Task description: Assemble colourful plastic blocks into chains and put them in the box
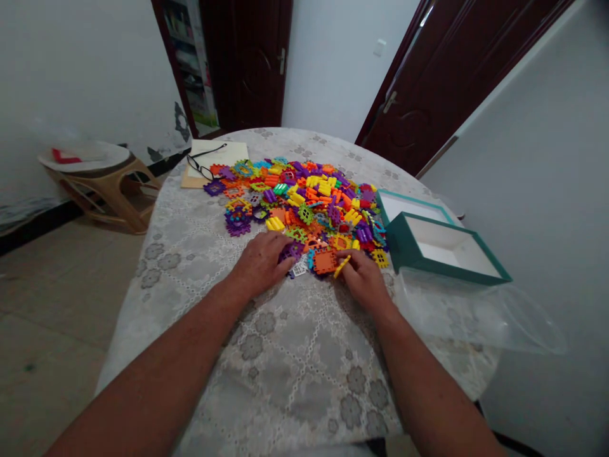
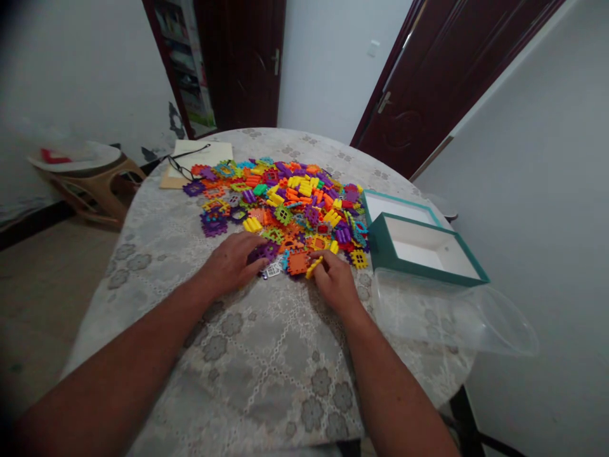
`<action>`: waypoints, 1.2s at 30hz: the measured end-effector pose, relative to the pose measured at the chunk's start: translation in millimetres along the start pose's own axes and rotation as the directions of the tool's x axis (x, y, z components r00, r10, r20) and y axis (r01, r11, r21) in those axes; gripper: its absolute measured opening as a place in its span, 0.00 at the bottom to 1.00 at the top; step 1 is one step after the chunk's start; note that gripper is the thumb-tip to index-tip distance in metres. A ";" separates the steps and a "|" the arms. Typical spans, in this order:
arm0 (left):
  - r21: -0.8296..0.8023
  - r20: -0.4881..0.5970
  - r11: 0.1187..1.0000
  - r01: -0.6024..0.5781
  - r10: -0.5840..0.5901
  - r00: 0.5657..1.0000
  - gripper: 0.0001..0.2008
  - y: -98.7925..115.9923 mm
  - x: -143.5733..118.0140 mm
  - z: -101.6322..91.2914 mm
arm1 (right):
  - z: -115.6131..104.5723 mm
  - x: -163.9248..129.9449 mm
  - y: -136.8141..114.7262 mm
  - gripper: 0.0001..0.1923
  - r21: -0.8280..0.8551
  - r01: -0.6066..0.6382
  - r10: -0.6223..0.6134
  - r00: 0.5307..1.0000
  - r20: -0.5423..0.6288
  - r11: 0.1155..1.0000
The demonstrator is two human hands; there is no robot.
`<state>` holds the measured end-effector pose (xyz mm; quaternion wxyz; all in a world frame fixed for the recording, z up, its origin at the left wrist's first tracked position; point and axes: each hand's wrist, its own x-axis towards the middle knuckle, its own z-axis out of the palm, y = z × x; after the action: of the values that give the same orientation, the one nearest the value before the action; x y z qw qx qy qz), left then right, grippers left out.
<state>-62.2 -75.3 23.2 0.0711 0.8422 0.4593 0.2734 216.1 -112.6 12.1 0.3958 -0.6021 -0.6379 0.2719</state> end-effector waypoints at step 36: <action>-0.395 0.135 0.874 0.284 -0.251 0.959 0.17 24.2 3.6 -17.9 | 3.4 -8.7 -16.5 0.22 -0.283 0.254 -0.297 0.947 -0.121 0.925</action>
<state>-52.3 -88.4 48.6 0.3015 0.7469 0.5004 0.3176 203.9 -122.8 22.3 0.3969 -0.5736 -0.7125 0.0765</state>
